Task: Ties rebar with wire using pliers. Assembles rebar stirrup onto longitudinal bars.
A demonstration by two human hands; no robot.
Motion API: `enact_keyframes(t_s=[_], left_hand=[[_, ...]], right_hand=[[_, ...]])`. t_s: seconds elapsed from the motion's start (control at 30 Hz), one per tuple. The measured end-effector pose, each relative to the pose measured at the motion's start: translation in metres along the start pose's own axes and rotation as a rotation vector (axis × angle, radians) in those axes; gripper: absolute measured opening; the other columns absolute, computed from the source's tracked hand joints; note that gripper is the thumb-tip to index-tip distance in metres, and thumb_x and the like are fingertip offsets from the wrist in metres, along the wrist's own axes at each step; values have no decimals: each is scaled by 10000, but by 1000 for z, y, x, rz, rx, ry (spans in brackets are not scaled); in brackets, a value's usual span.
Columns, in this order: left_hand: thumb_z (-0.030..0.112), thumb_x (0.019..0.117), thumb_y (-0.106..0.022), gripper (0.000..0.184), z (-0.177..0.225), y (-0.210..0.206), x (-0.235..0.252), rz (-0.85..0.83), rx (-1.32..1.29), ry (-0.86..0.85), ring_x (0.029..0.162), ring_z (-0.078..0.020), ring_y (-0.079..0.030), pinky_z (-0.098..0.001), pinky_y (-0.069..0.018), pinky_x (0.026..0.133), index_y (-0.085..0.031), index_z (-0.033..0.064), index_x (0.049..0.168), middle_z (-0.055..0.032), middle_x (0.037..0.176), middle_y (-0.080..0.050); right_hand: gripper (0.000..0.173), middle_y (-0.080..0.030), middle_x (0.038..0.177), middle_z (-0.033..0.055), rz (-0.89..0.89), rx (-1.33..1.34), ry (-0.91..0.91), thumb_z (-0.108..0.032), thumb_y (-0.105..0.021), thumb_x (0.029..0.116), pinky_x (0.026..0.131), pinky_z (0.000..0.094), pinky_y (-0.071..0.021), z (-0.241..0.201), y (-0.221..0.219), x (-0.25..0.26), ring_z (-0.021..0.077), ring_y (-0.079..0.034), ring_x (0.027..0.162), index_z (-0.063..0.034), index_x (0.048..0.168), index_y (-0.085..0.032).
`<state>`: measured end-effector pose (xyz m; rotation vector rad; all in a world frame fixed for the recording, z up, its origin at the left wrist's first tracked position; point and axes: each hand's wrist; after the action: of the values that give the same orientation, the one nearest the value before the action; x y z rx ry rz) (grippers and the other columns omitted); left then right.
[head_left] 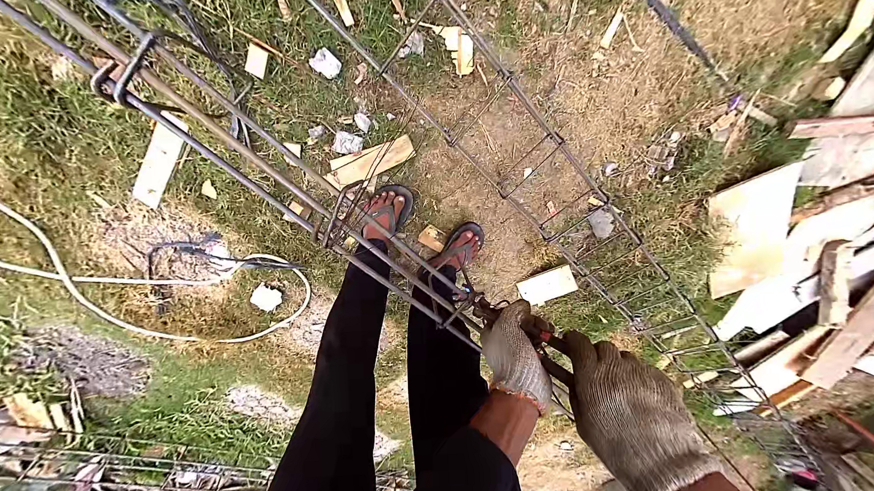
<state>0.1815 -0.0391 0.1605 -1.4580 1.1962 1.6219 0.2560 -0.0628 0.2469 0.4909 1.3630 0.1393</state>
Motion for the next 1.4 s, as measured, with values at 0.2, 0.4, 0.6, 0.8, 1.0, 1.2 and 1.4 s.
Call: enact_keyframes(t_s=[0.2, 0.4, 0.6, 0.8, 1.0, 1.2, 1.4], left_hand=[[260, 1062, -549, 267, 4, 18, 9, -225, -62, 64, 619, -216, -634, -364, -576, 613, -589, -2, 1034, -117, 725, -620], [267, 1110, -395, 338, 16, 41, 11, -454, -213, 239, 728, -253, -688, -422, -611, 735, -564, 21, 950, -127, 780, -650], [252, 1073, -535, 240, 7, 6, -1, -33, -40, 116, 473, -155, -504, -310, -508, 484, -529, 40, 961, -36, 599, -470], [394, 1020, -614, 389, 5, 27, -18, -90, 484, -79, 797, -202, -638, -406, -554, 751, -630, 34, 1166, -98, 876, -643], [502, 1000, -552, 391, 68, 93, -37, -426, 1240, -171, 677, -148, -667, -402, -584, 644, -710, 146, 1034, 1, 806, -688], [507, 1058, -424, 466, 98, 90, -20, -121, 1308, -393, 731, -183, -683, -455, -595, 687, -693, 136, 1139, -36, 875, -692], [422, 1065, -504, 387, 98, 65, 10, -266, 1307, -168, 625, -165, -685, -361, -596, 621, -710, 97, 1019, -45, 827, -727]], right_hand=[[311, -653, 848, 97, -724, 575, 83, -400, -621, 984, 658, 475, -539, 36, 20, 51, 256, -647, 735, -111, 1096, -650], [371, -737, 852, 108, -1351, 1487, 91, -420, -678, 925, 648, 441, -646, 52, -42, 46, 245, -739, 703, -81, 1076, -691], [669, -707, 1021, 58, -567, 741, 11, -423, -801, 748, 711, 497, -584, 28, -19, 16, 239, -697, 832, -212, 1345, -584], [433, -707, 976, 115, -479, 642, 2, -409, -667, 936, 768, 550, -574, 8, -23, 6, 302, -703, 863, -154, 1282, -612], [303, -659, 788, 94, -931, 1232, 75, -349, -652, 935, 554, 418, -590, 35, -24, 33, 225, -658, 588, -101, 1107, -624], [241, -669, 805, 96, -964, 1283, 30, -292, -622, 972, 561, 419, -604, 36, -9, 25, 232, -672, 594, -83, 1091, -607], [244, -689, 788, 114, -834, 1412, -82, -283, -630, 950, 579, 451, -615, -1, -17, -12, 259, -694, 614, -71, 1070, -631]])
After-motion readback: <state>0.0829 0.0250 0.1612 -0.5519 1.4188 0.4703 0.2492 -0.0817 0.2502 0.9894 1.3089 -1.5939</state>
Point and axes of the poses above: each hand's wrist, its own x-axis towards the middle knuckle, its own y-axis out of the back of the hand, z = x × y
